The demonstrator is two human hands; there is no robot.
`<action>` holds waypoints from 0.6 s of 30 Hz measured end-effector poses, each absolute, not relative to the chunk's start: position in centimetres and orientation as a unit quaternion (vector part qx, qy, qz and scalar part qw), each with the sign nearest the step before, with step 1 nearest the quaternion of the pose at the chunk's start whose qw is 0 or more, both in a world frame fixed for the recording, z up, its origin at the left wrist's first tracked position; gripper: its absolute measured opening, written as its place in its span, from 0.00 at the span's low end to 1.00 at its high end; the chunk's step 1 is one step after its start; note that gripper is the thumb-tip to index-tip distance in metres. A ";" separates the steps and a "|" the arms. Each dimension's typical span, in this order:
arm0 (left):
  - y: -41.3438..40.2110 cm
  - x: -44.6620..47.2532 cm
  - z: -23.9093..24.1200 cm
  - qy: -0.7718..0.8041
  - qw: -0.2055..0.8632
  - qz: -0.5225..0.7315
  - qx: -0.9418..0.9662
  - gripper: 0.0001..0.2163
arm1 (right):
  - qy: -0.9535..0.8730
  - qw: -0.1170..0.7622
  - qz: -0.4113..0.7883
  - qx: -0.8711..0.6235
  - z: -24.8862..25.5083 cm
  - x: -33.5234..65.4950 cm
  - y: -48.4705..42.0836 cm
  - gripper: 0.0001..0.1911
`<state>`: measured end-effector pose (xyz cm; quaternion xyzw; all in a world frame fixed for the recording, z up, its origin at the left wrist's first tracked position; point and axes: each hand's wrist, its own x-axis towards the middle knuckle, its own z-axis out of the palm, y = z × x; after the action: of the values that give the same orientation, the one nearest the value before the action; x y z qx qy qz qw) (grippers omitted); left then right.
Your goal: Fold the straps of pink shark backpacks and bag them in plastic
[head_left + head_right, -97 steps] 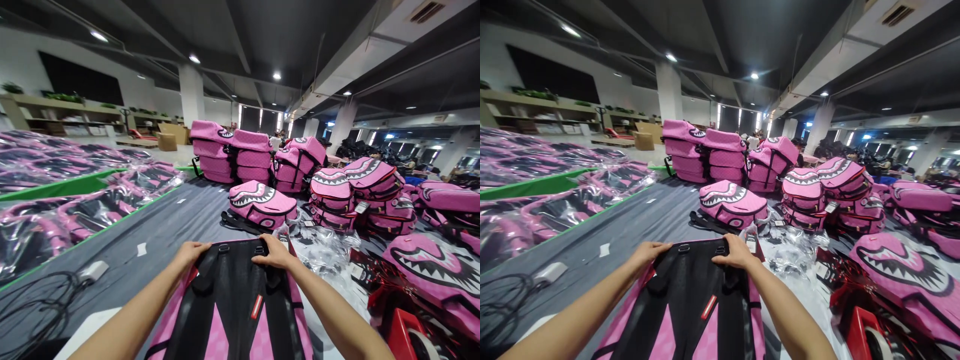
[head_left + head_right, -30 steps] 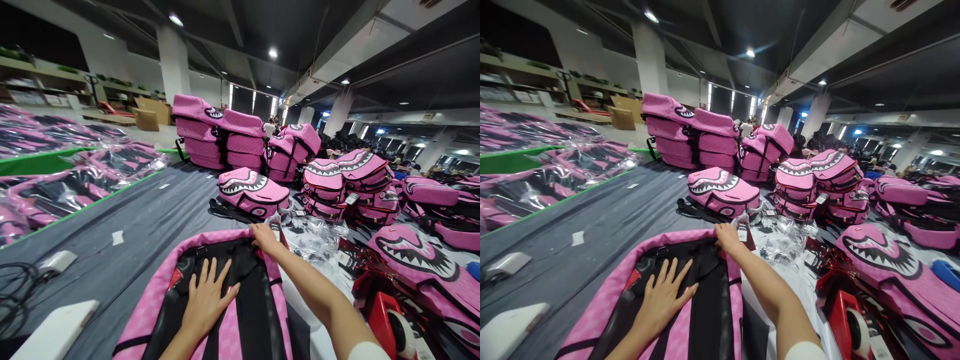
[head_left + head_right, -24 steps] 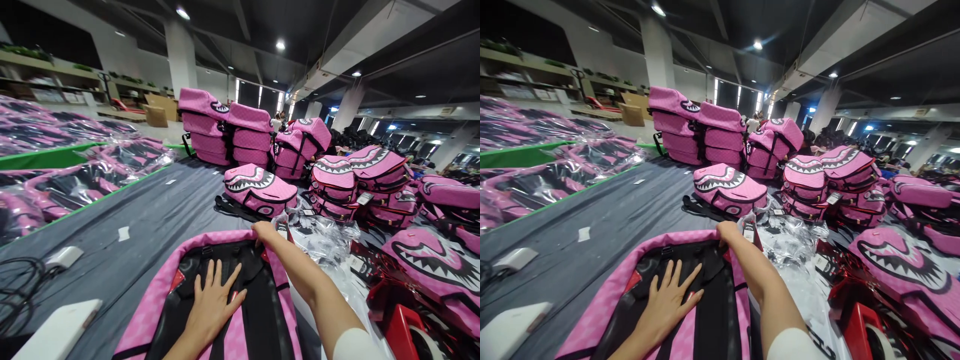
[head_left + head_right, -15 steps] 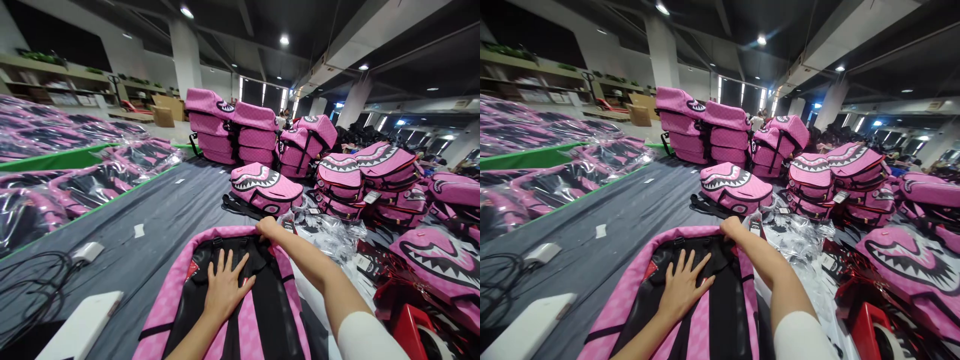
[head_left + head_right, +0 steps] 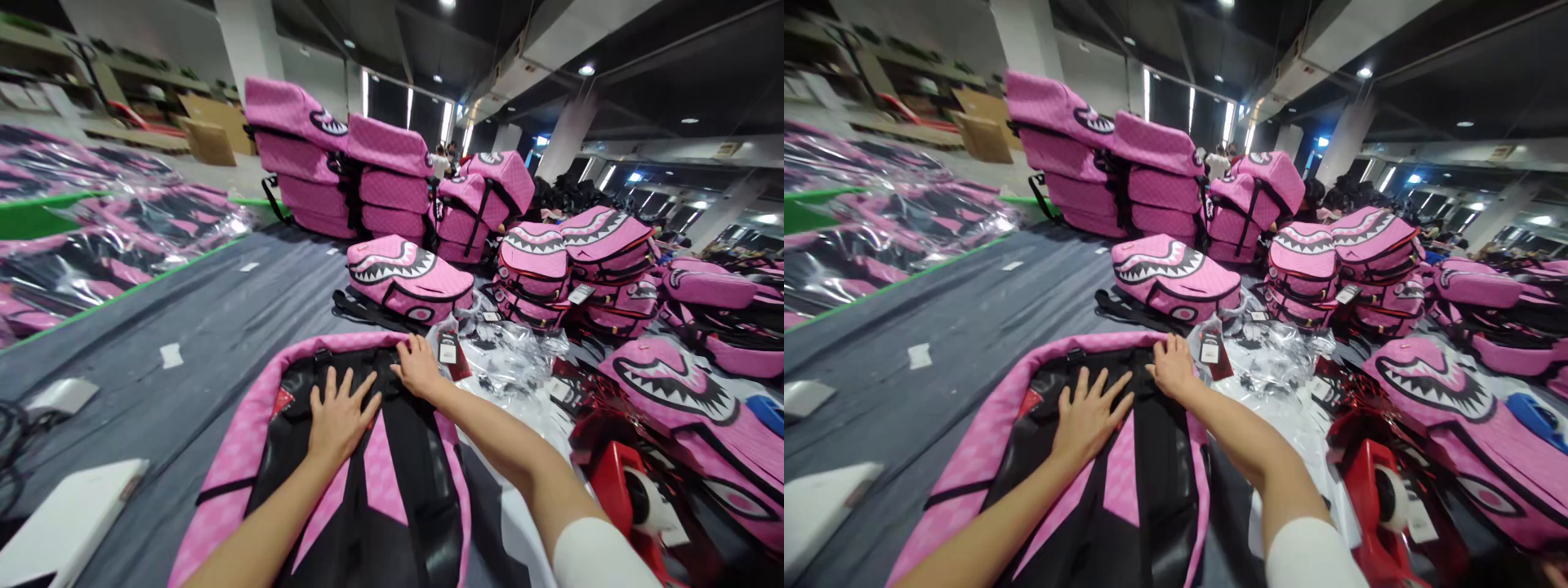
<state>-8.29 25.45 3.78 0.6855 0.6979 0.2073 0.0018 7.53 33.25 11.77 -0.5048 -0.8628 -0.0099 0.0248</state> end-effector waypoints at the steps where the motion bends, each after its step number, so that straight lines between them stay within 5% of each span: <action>1: 25.3 -8.3 3.8 0.694 0.010 0.215 0.687 0.24 | -0.892 0.053 -0.004 -0.449 11.9 8.3 30.1 0.20; 4: 25.4 -8.4 3.6 0.688 0.036 0.257 0.678 0.26 | -0.984 0.130 0.039 -0.113 11.8 9.5 21.3 0.16; 6: 25.9 -8.8 3.5 0.692 0.052 0.294 0.657 0.28 | -0.993 0.105 0.045 0.034 11.0 9.0 17.8 0.14; 13: 20.0 -11.0 6.5 0.611 0.137 0.363 0.690 0.23 | -0.995 0.006 -0.013 -0.101 4.5 5.3 20.2 0.14; 18: 11.1 -8.9 8.3 0.257 0.254 0.151 0.920 0.15 | -0.993 0.004 0.013 -0.118 3.2 5.0 20.9 0.11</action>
<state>-8.89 11.15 8.29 0.9203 0.2566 0.1506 0.2539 4.98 20.91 3.21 -0.1180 -0.9929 0.0132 0.0040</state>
